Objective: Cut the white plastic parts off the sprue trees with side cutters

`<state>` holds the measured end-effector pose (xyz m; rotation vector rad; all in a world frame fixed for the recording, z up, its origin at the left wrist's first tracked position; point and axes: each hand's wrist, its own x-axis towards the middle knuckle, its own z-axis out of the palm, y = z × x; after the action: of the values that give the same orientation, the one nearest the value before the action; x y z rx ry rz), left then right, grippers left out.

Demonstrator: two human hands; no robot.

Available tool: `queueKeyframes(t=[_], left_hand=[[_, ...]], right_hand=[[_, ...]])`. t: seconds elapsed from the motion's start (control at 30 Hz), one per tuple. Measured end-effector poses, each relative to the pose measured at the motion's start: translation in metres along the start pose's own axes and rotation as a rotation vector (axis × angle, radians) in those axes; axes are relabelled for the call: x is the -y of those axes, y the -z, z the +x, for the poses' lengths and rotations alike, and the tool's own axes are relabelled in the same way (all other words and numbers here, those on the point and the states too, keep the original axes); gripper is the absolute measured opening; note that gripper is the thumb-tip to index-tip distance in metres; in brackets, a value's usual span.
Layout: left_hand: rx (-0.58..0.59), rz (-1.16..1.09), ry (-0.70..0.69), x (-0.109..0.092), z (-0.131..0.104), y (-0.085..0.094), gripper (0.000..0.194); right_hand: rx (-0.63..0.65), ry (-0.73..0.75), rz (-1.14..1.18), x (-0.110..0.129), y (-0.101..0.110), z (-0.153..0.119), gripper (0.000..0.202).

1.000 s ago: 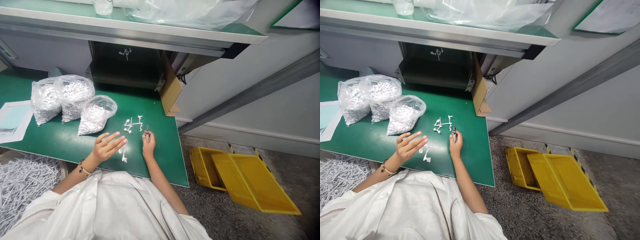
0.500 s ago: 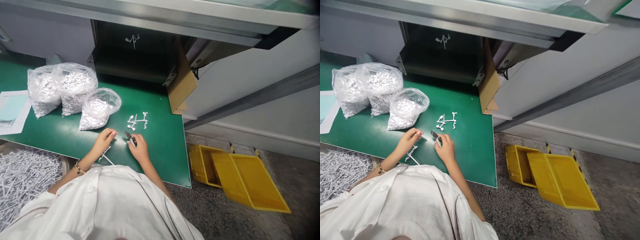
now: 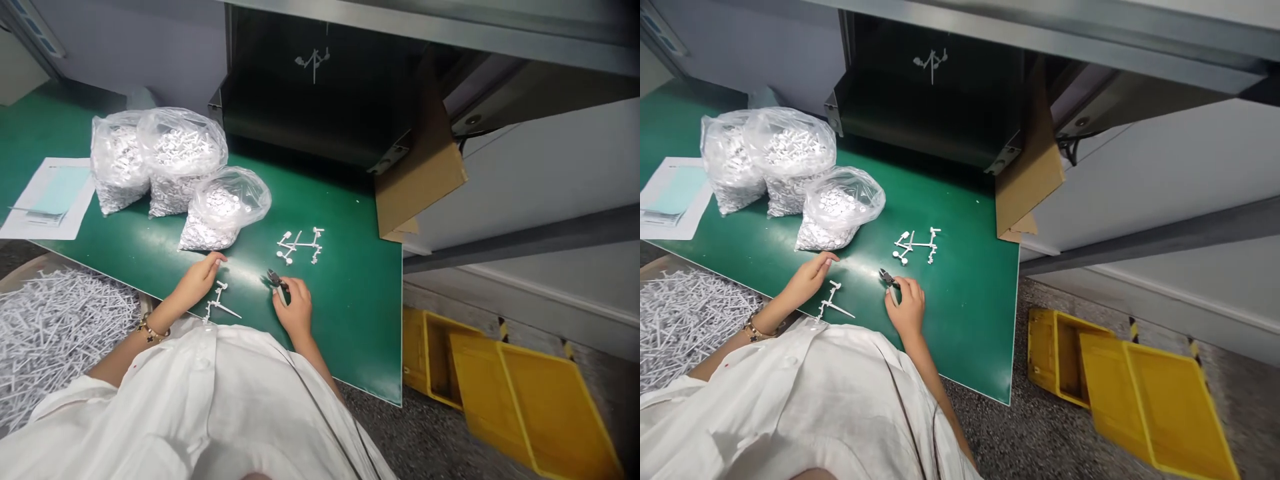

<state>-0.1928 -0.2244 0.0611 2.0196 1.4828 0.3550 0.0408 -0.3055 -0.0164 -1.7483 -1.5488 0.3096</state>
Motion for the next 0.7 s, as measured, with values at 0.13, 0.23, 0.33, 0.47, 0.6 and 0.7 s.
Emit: queueKeyframes(t=[0.13,0.23,0.33,0.47,0.6,0.7], left_hand=[[0.203,0.439,-0.038,-0.017,-0.009,0.001,0.038],[0.305,0.602,-0.051,-0.021,-0.013,-0.008,0.032],[0.295,0.591,-0.079,-0.020,-0.013,-0.015,0.024],[0.139,0.481,-0.059,-0.023,-0.011,-0.010,0.032],[0.118,0.156,-0.062,-0.030,-0.010,-0.003,0.032],[0.163,-0.107,-0.103,-0.029,-0.009,-0.005,0.030]], right_hand=[[-0.002,0.029,-0.016,-0.004,0.000,-0.001,0.026],[-0.005,0.067,-0.012,-0.009,0.001,-0.003,0.026],[0.011,0.096,0.004,-0.015,0.002,-0.003,0.028],[0.014,0.089,0.000,-0.020,0.002,-0.002,0.034],[0.036,0.083,0.000,-0.023,0.003,-0.002,0.039],[0.048,0.050,-0.021,-0.025,0.003,-0.002,0.043]])
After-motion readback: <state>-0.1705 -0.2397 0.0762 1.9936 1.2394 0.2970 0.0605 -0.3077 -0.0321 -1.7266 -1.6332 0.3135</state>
